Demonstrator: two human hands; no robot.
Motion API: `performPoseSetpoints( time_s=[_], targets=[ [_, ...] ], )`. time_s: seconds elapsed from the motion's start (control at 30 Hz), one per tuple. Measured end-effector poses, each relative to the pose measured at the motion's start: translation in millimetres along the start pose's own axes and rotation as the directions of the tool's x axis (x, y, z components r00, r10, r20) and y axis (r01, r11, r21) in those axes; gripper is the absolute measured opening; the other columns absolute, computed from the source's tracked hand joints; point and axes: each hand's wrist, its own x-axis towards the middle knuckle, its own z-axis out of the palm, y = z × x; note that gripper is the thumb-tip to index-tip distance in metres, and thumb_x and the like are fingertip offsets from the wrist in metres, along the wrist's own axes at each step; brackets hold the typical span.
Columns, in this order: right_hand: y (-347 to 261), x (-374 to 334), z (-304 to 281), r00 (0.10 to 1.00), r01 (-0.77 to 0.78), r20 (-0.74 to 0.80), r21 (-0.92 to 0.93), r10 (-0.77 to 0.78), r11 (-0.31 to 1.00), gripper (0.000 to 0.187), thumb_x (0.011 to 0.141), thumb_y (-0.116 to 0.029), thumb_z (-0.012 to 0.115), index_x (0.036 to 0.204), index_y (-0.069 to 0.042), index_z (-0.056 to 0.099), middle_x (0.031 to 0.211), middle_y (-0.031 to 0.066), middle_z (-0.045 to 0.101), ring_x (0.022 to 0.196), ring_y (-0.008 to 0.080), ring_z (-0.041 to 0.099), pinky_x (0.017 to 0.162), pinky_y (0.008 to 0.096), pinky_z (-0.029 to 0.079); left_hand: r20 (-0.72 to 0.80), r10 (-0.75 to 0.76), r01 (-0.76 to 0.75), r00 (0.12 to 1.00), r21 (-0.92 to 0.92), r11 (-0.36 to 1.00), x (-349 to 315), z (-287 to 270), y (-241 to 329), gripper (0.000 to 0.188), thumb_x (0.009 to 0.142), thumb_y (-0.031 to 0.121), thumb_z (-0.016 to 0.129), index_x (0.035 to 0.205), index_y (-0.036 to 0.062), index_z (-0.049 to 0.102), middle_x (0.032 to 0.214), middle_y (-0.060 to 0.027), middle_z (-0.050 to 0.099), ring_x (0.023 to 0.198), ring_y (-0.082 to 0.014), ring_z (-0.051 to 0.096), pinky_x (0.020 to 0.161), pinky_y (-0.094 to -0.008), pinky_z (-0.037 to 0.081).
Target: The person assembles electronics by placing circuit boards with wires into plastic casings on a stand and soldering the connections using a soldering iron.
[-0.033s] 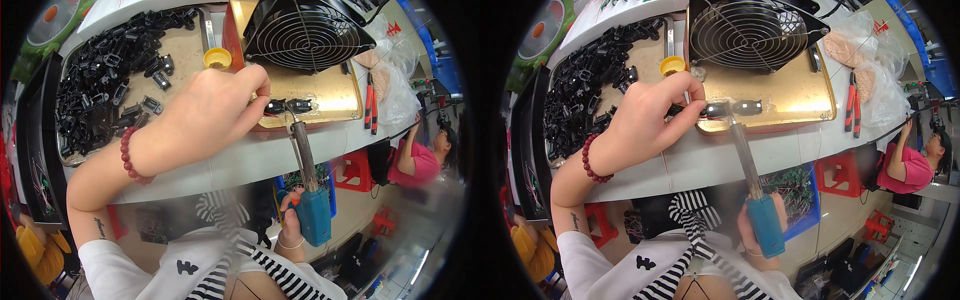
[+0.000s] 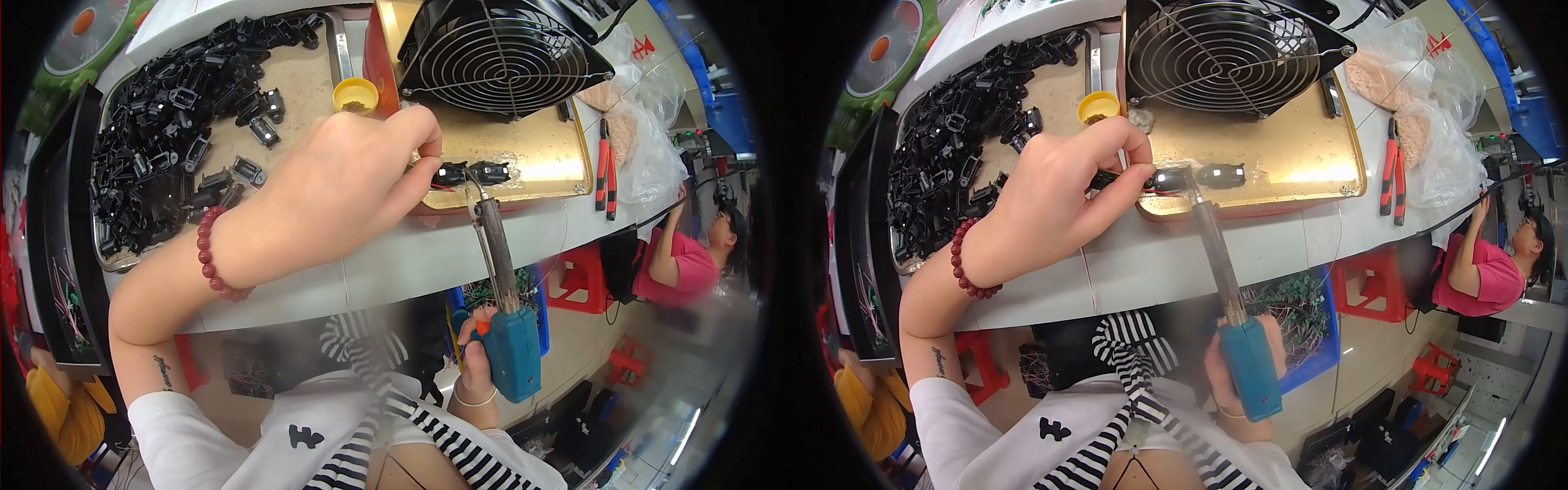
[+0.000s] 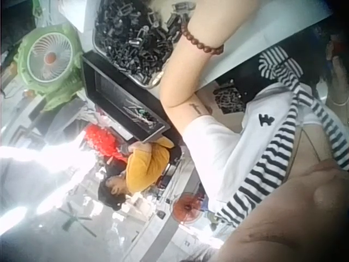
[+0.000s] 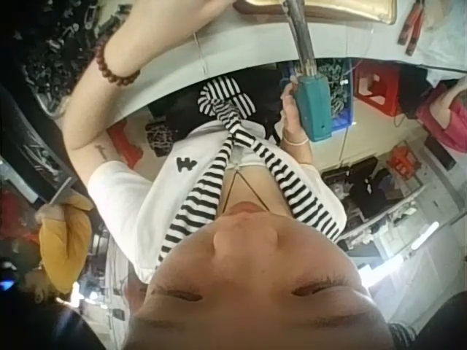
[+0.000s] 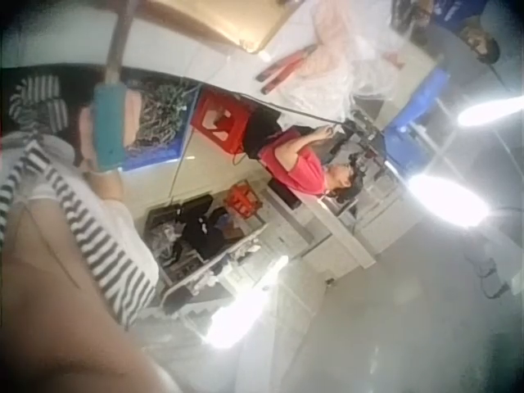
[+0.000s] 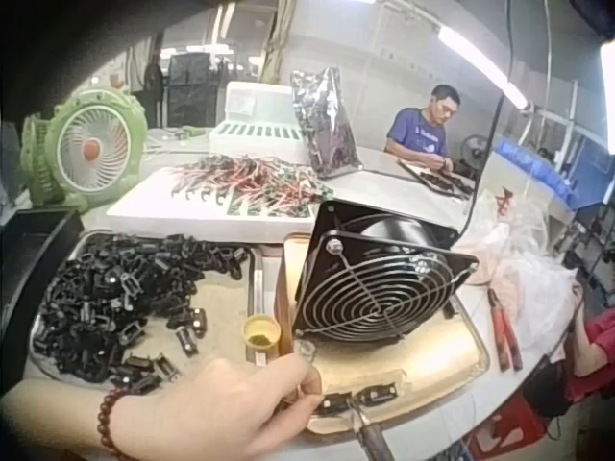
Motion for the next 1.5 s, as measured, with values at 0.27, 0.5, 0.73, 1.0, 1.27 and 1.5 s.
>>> performPoseSetpoints(
  time_s=[0.27, 0.5, 0.73, 1.0, 1.27, 1.5],
  targets=[
    [-9, 2, -8, 0.988, -0.128, 0.125, 0.331, 0.091, 0.935, 0.047, 0.078, -0.034, 0.073, 0.107, 0.0, 0.06, 0.081, 0.0058, 0.059, 0.067, 0.0165, 0.059, 0.064, 0.0297, 0.045, 0.004, -0.005, 0.005, 1.0, 0.015, 1.0, -1, -1, 0, 0.011, 0.084, 0.006, 0.067, 0.089, 0.0021, 0.057, 0.069, -0.0104, 0.062, 0.053, -0.0229, 0.061, 0.048, -0.0297, 0.044],
    [-5, 4, -7, 0.994, -0.098, 0.089, 0.377, 0.069, 0.921, 0.055, 0.077, -0.039, 0.073, 0.109, 0.002, 0.058, 0.093, 0.008, 0.056, 0.066, 0.0158, 0.059, 0.066, 0.0298, 0.045, -0.006, -0.003, 0.003, 1.0, 0.012, 1.0, 0, 1, -1, 0.012, 0.084, 0.006, 0.067, 0.089, 0.0022, 0.057, 0.07, -0.0105, 0.062, 0.055, -0.023, 0.063, 0.048, -0.0297, 0.045],
    [-5, -2, -9, 0.988, -0.151, 0.089, 0.377, 0.127, 0.914, 0.045, 0.079, -0.035, 0.072, 0.104, 0.0, 0.059, 0.083, 0.0068, 0.058, 0.065, 0.0167, 0.059, 0.069, 0.0305, 0.046, 0.004, -0.003, 0.003, 1.0, 0.029, 1.0, 0, 0, -1, 0.012, 0.084, 0.007, 0.067, 0.089, 0.0025, 0.057, 0.072, -0.0104, 0.062, 0.058, -0.0233, 0.064, 0.05, -0.03, 0.047],
    [1, 1, -8, 0.996, 0.022, 0.076, 0.229, -0.04, 0.973, 0.031, 0.083, -0.033, 0.068, 0.089, -0.002, 0.064, 0.073, 0.0068, 0.057, 0.064, 0.0201, 0.055, 0.064, 0.0317, 0.045, 0.008, 0.004, -0.004, 1.0, 0.037, 0.999, -1, 0, 1, 0.011, 0.085, 0.007, 0.066, 0.088, 0.0029, 0.056, 0.072, -0.0112, 0.063, 0.059, -0.0246, 0.064, 0.05, -0.0307, 0.047],
    [8, 0, -8, 0.992, 0.116, 0.04, 0.067, -0.118, 0.991, 0.009, 0.078, -0.009, 0.067, 0.084, -0.003, 0.064, 0.071, 0.0085, 0.054, 0.059, 0.0254, 0.05, 0.053, 0.0349, 0.039, 0.014, -0.007, 0.006, 1.0, 0.036, 0.999, -1, -1, 2, 0.011, 0.085, 0.007, 0.066, 0.089, 0.0028, 0.057, 0.07, -0.0117, 0.063, 0.057, -0.0257, 0.063, 0.05, -0.0314, 0.047],
    [3, 1, -7, 0.994, 0.085, 0.056, 0.125, -0.093, 0.988, 0.013, 0.077, -0.011, 0.067, 0.087, -0.002, 0.066, 0.073, 0.0103, 0.056, 0.061, 0.0268, 0.052, 0.055, 0.0353, 0.041, 0.003, 0.002, -0.002, 1.0, 0.043, 0.999, -1, 0, 2, 0.011, 0.085, 0.007, 0.066, 0.089, 0.0027, 0.057, 0.07, -0.0117, 0.063, 0.058, -0.0256, 0.064, 0.051, -0.0314, 0.048]
  ],
)
